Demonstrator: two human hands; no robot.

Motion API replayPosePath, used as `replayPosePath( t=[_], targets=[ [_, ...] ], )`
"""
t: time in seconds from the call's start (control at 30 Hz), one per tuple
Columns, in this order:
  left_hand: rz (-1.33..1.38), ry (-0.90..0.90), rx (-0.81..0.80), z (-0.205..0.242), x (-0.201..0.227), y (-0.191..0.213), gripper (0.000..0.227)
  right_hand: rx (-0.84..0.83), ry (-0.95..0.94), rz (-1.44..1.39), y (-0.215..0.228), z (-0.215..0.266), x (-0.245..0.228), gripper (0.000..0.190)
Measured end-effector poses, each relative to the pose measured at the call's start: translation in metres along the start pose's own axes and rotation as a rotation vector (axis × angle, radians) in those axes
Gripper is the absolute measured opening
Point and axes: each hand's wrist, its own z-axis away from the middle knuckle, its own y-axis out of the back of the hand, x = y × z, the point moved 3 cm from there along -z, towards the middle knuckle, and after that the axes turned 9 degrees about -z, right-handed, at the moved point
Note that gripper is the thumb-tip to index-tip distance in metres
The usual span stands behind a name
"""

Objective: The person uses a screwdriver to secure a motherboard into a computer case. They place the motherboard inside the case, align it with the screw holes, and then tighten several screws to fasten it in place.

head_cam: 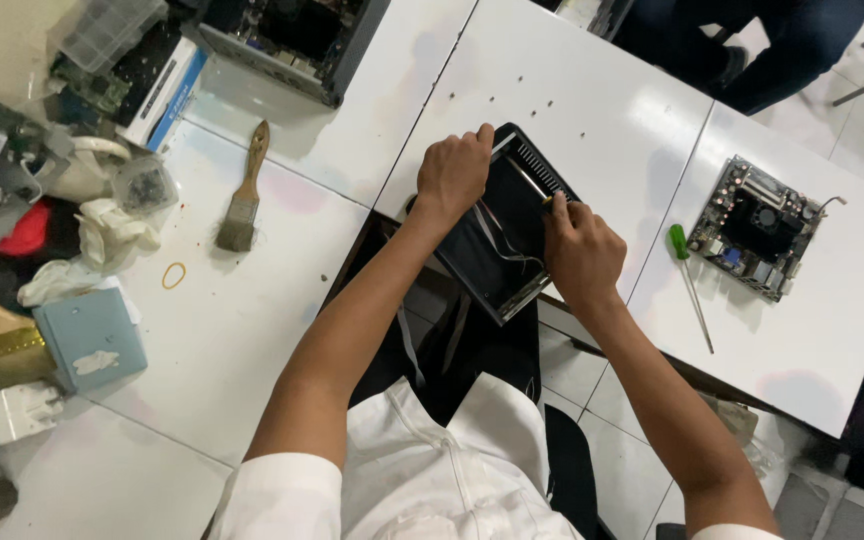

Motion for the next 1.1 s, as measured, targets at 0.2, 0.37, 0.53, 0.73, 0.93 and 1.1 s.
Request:
replayPosePath(
  t=[0.2,0.37,0.53,0.73,0.93,1.1],
  targets=[
    [-0.031,-0.011,0.045,-0.004,-0.001,-0.014,0.020,-0.382,-0.281,-0.418,-0.064,0.021,0.046,0.034],
    [-0.075,0.030,0.071,-0.013,-0.003,-0.038,0.029,-0.449,-0.444,-0.783,-0.009,-0.021,0.033,0.029],
    [-0.055,0.032,0.041,-0.014,-0.004,-0.045,0.032,-0.288,-0.204,-0.447,-0.022,0.002,0.018,0.029],
    [-0.056,0.014,0.055,-0.011,-0.003,-0.040,0.027,-0.436,-0.294,-0.717,-0.017,-0.016,0.025,0.054],
    [-0.081,0.001,0.063,-0.012,-0.003,-0.044,0.033,-0.546,-0.723,-1.054,-0.010,-0.022,0.028,0.018],
    [-0.088,0.030,0.002,-0.012,-0.004,-0.042,0.039,-0.250,-0.207,-0.318,-0.027,-0.002,0.021,0.035]
  ],
)
